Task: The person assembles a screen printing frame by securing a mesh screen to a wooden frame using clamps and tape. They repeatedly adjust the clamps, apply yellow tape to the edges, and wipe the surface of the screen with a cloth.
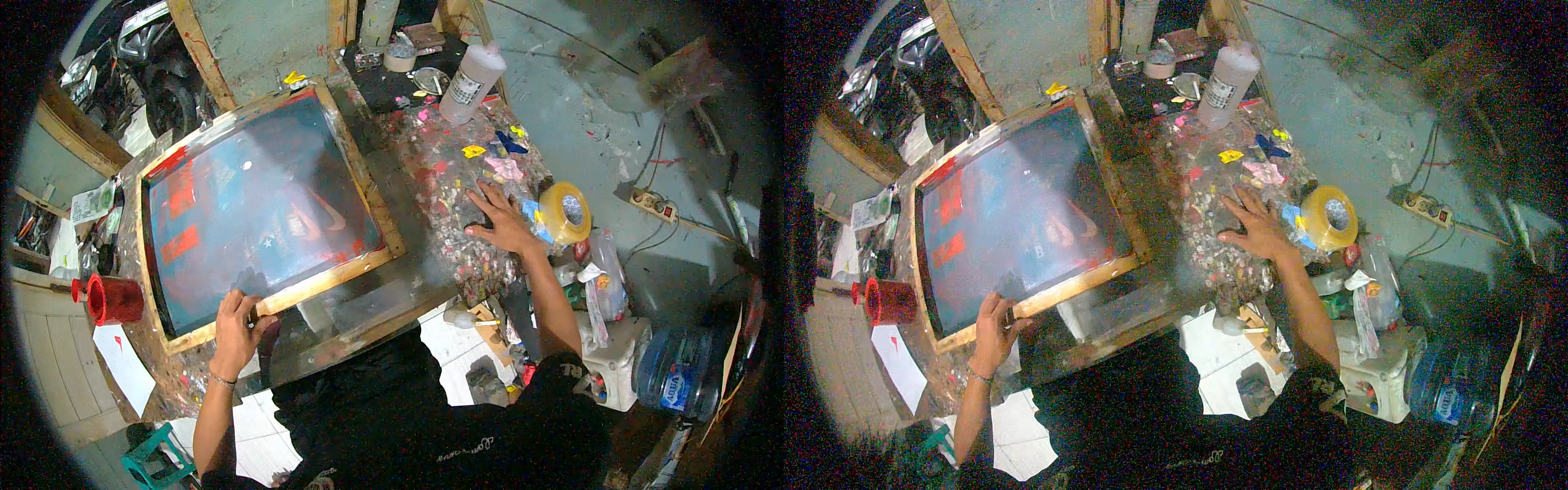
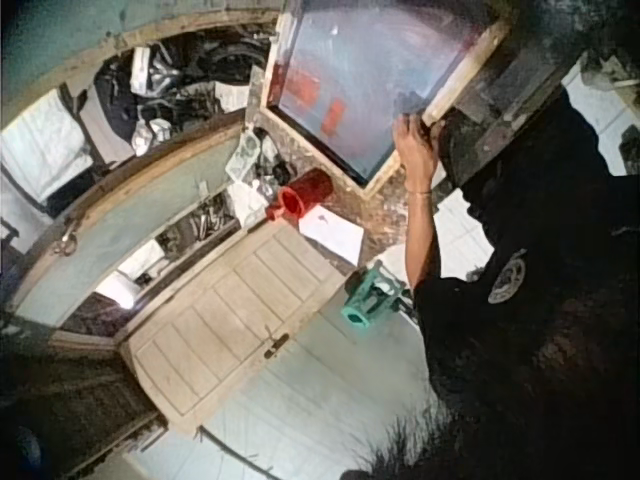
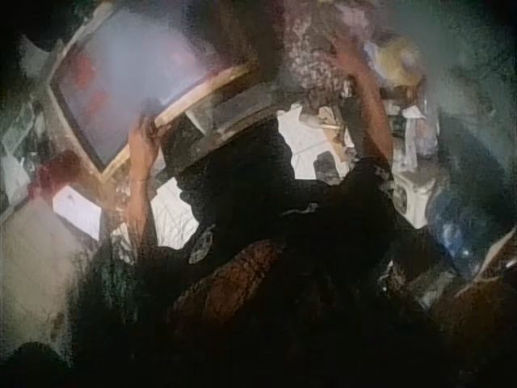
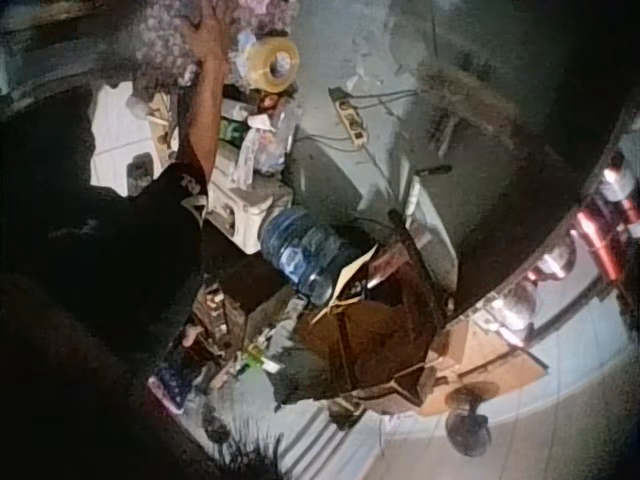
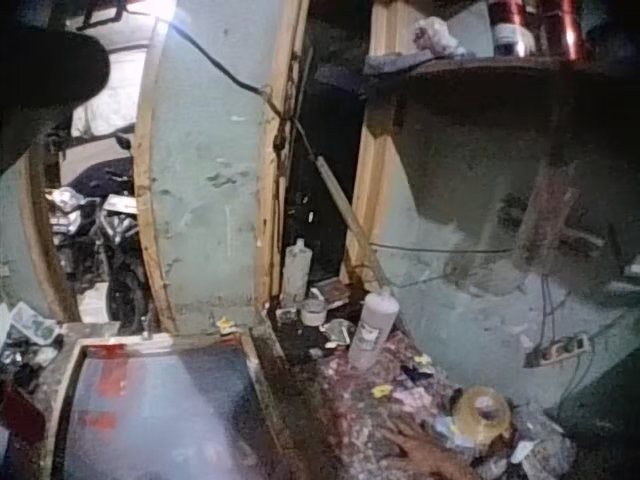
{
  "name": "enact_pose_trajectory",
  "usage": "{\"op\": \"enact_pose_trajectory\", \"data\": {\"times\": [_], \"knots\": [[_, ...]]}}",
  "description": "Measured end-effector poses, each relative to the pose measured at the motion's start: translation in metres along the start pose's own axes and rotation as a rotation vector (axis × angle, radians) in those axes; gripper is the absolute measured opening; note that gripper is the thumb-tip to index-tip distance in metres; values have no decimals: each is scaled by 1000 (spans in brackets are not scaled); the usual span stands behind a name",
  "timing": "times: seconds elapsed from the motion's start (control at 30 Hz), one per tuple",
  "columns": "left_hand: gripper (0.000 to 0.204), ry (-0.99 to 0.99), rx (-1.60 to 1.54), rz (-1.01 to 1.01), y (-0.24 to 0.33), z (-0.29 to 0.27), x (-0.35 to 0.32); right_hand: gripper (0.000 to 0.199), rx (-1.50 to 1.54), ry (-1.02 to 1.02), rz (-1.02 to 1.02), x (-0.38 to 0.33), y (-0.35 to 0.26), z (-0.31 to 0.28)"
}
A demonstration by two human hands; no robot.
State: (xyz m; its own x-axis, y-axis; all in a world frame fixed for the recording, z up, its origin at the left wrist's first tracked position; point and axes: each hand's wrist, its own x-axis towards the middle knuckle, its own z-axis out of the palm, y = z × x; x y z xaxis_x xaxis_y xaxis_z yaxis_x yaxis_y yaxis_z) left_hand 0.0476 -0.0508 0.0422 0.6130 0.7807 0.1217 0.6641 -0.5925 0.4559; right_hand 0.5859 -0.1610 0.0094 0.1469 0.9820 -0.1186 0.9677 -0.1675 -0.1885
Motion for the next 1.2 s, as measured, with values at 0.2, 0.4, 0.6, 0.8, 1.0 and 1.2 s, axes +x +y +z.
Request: {"op": "enact_pose_trajectory", "data": {"times": [0.2,0.4,0.6,0.8,1.0,1.2], "knots": [[35,-26,-30,-1,-9,1,1,83,-4,1,-9,-1,2,4],[35,44,-66,45,-15,4,-3,78,14,135,-38,4,-17,-20],[46,-13,-25,9,-15,5,-3,64,129,232,26,36,-6,-35],[52,75,-8,142,43,-3,69,43,165,313,89,78,24,-52],[40,66,-41,577,150,99,208,36,197,198,95,108,69,-43],[31,-109,-65,490,200,182,313,30,283,112,85,122,89,-35]]}}
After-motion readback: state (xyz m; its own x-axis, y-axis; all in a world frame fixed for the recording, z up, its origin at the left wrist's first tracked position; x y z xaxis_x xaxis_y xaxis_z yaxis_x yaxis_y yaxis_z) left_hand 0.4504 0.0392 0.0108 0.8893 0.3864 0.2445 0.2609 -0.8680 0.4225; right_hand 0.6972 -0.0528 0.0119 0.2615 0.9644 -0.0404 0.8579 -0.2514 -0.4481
